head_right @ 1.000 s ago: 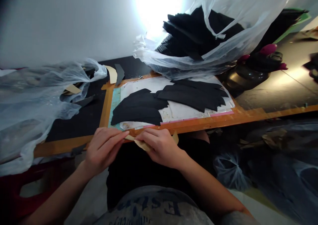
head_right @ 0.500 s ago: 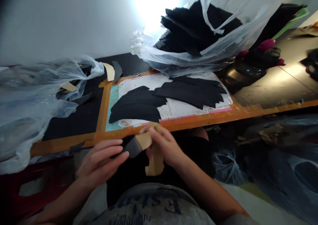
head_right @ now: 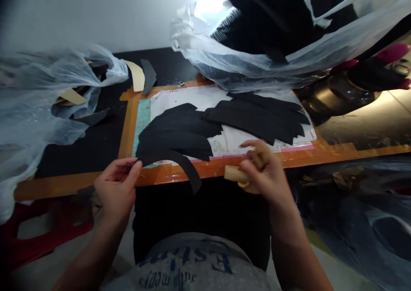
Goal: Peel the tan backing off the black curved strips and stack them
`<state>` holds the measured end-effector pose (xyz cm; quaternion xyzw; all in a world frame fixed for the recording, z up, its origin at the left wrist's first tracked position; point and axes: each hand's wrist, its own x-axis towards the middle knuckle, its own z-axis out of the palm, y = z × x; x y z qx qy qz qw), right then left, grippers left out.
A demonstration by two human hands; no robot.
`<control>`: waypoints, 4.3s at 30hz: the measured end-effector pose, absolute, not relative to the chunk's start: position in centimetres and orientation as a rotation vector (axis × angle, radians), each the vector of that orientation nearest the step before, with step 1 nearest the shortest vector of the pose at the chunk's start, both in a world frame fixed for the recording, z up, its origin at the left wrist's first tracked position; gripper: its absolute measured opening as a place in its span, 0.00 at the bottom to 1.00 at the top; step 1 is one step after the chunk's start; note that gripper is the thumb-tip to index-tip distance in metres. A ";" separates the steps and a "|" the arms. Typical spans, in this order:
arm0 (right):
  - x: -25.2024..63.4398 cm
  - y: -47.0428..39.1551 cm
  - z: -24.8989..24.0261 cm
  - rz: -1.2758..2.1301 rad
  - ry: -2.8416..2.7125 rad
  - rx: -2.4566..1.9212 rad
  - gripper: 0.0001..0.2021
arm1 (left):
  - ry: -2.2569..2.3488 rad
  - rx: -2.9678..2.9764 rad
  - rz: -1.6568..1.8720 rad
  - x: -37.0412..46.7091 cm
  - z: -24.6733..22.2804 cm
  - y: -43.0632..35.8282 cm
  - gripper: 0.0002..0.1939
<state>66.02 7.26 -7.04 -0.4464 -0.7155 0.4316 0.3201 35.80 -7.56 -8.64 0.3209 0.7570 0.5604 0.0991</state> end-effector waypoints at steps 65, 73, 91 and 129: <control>59.3 10.9 -6.2 1.476 -2.265 -1.030 0.08 | 2.080 1.232 1.129 31.9 -7.5 -5.9 0.03; 58.9 10.6 -5.8 1.436 -2.276 -1.088 0.08 | 1.984 0.969 1.198 30.5 -6.5 -6.5 0.10; 55.5 11.0 -5.9 1.046 -2.460 -1.265 0.14 | 2.335 0.919 1.119 30.9 -8.8 -5.2 0.11; 68.8 14.8 -6.5 -0.118 -1.972 -1.761 0.24 | 2.616 2.117 0.116 11.2 -8.3 -2.1 0.27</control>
